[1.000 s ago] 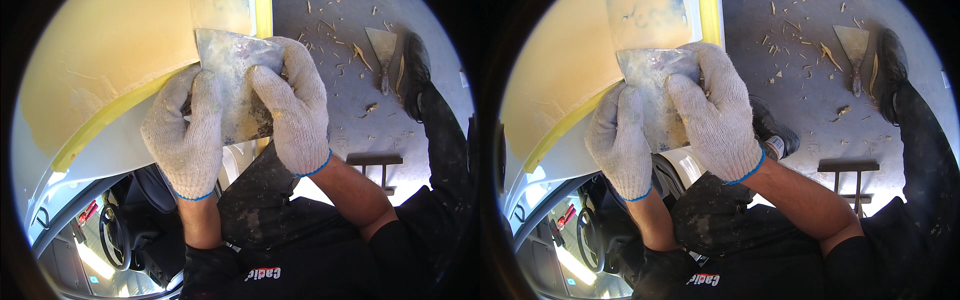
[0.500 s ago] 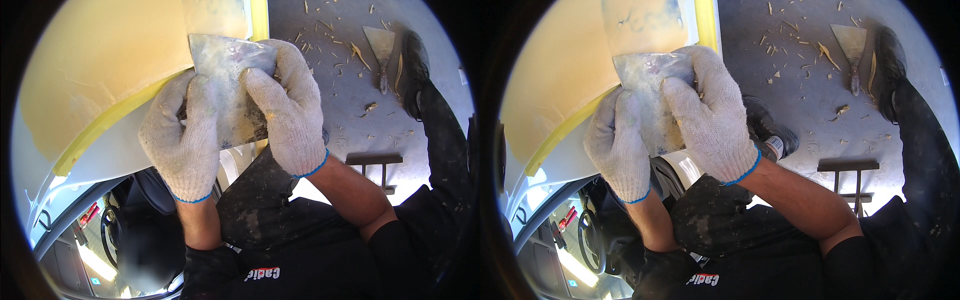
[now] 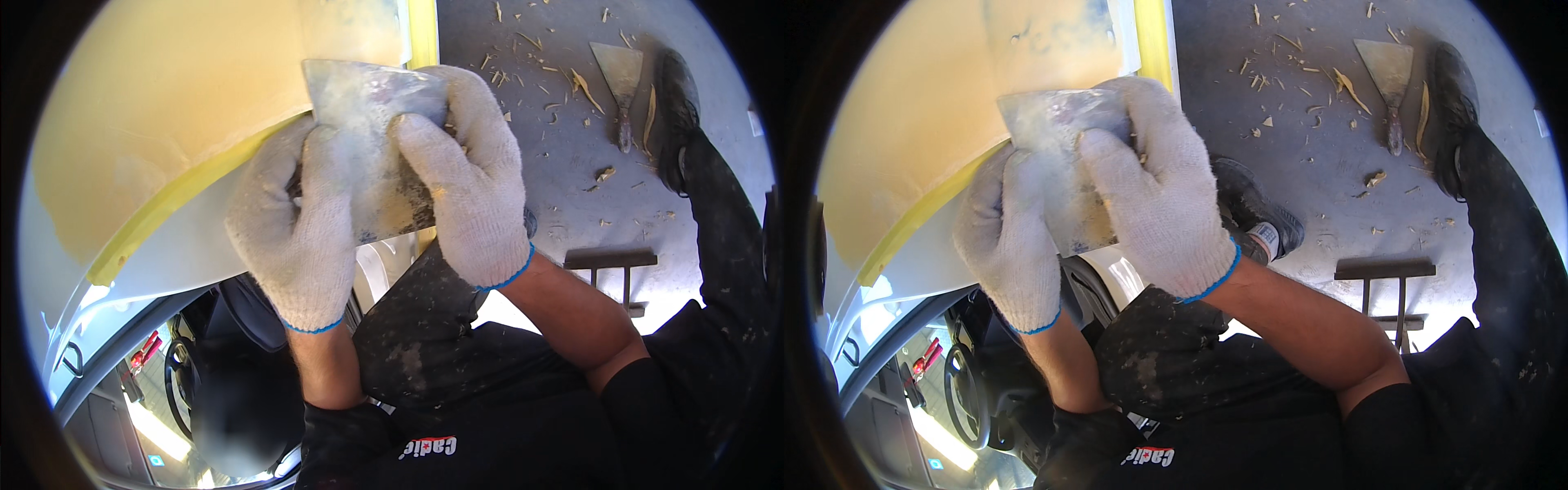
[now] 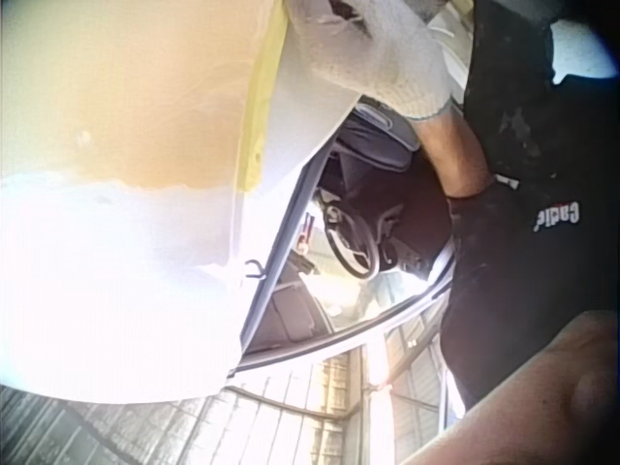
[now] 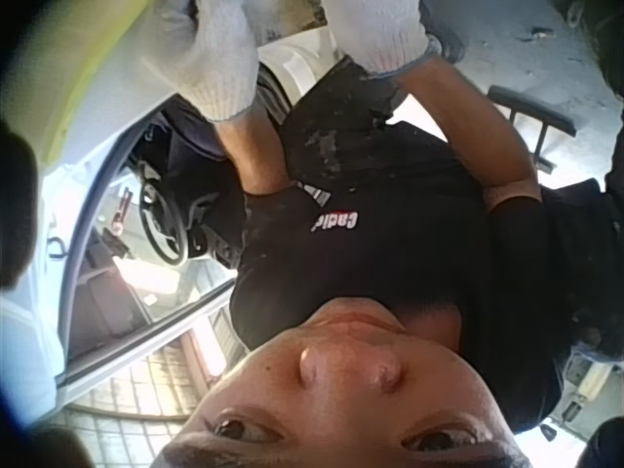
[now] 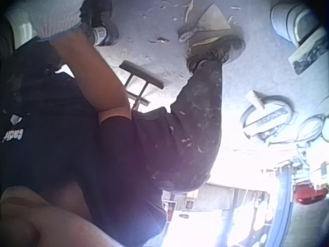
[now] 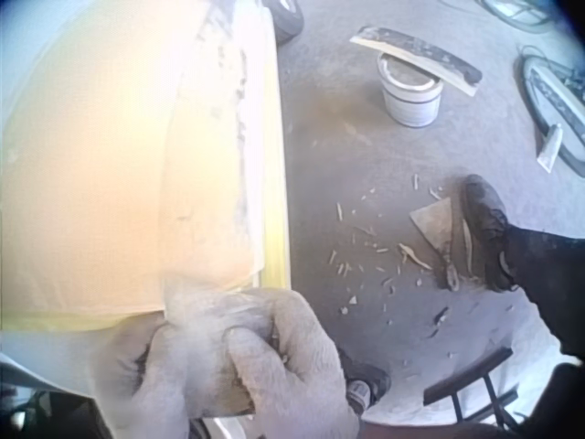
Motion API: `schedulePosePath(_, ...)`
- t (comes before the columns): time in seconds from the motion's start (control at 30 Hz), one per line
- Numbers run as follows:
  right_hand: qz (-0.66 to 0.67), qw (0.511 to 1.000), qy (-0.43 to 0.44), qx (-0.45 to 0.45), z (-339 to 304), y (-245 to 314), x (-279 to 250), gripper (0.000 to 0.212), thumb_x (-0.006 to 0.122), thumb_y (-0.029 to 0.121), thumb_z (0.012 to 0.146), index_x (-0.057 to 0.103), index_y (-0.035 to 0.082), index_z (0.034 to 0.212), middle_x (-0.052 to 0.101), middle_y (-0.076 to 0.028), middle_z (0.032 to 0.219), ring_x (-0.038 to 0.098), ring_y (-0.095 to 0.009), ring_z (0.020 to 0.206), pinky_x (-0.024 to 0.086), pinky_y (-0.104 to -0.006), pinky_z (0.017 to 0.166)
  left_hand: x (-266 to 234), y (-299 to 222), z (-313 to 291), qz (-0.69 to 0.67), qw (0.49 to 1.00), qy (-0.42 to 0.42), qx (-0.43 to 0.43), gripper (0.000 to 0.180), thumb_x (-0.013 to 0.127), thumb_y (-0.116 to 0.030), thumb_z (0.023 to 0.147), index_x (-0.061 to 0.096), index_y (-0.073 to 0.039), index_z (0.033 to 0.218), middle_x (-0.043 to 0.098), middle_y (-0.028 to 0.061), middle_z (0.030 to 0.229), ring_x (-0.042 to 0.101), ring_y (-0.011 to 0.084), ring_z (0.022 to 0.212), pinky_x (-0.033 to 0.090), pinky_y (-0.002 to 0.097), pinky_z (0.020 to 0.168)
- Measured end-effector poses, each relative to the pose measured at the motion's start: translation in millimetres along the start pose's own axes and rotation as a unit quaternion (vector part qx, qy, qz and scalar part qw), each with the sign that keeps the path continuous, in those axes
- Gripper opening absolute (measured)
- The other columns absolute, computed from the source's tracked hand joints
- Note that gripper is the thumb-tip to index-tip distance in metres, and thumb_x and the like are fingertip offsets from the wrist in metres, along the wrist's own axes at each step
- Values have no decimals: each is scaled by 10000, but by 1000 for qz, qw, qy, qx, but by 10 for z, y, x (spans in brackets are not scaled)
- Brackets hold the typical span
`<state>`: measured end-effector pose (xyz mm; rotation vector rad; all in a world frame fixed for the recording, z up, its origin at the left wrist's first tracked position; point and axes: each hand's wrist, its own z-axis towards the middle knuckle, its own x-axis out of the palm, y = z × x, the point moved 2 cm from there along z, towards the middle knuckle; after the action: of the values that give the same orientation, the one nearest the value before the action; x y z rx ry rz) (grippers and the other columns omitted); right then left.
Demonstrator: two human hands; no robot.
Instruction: The person scrapes a yellow substance from the side panel of a white car using a metal scraper. They repeatedly scrape the same area, remove debris from the tool, and wipe the panel with a cloth.
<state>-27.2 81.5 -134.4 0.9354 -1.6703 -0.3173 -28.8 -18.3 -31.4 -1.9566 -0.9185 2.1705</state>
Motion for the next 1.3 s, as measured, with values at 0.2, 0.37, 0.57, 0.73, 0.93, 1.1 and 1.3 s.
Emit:
schedulePosePath(0.2, -10, 1000, -4, -4, 12, 7, -31, 324, 558, 132, 992, 535, 17, 1294, 598, -24, 1087, 555, -72, 973, 489, -261, 857, 14, 34, 20, 12, 1000, 19, 2, 228, 692, -127, 935, 704, 56, 1071, 678, 60, 868, 563, 97, 773, 480, 254, 727)
schedulePosePath(0.37, 15, 1000, -8, -2, -2, 4, -17, 324, 574, 147, 996, 542, 20, 1292, 597, -20, 1083, 560, -79, 987, 493, -273, 867, 4, 38, 12, 7, 1000, 11, -8, 238, 700, -133, 933, 702, 59, 1073, 675, 57, 867, 566, 99, 774, 483, 257, 730)
schedulePosePath(0.57, -29, 1000, 3, -4, 6, -5, -49, 325, 582, 166, 1003, 540, 20, 1291, 595, -28, 1086, 559, -71, 981, 496, -261, 862, 25, 56, 2, -12, 1000, -7, 4, 238, 706, -141, 934, 708, 53, 1073, 666, 45, 851, 556, 89, 753, 478, 253, 701)
schedulePosePath(0.73, -24, 1000, -7, -5, -1, 1, -29, 324, 580, 159, 1005, 536, 18, 1293, 595, -27, 1083, 557, -67, 978, 494, -254, 852, 20, 65, 7, 0, 1000, 0, 12, 243, 704, -155, 939, 712, 49, 1072, 650, 27, 829, 536, 87, 734, 466, 251, 681)
schedulePosePath(0.93, -54, 998, -15, -26, -7, 33, -43, 309, 574, 147, 1003, 543, 18, 1282, 590, -16, 1069, 541, -56, 971, 483, -246, 859, 15, 27, 25, 9, 1000, 14, 18, 240, 696, -154, 942, 711, 50, 1068, 659, 39, 834, 546, 94, 744, 473, 257, 696)
schedulePosePath(1.1, -38, 999, -14, -11, 1, 34, -12, 302, 577, 143, 999, 550, 19, 1273, 588, -7, 1049, 540, -49, 939, 485, -245, 841, -1, 43, 13, 8, 1000, 13, -17, 230, 692, -139, 941, 706, 54, 1066, 680, 59, 858, 576, 106, 773, 490, 272, 728)
schedulePosePath(1.3, -38, 999, -4, -16, 5, 35, -18, 288, 561, 129, 1003, 553, 15, 1267, 601, -10, 1051, 557, -49, 927, 495, -242, 823, -17, 25, 3, 14, 1000, 10, -21, 217, 693, -125, 940, 709, 52, 1065, 685, 66, 877, 582, 109, 780, 494, 274, 737)
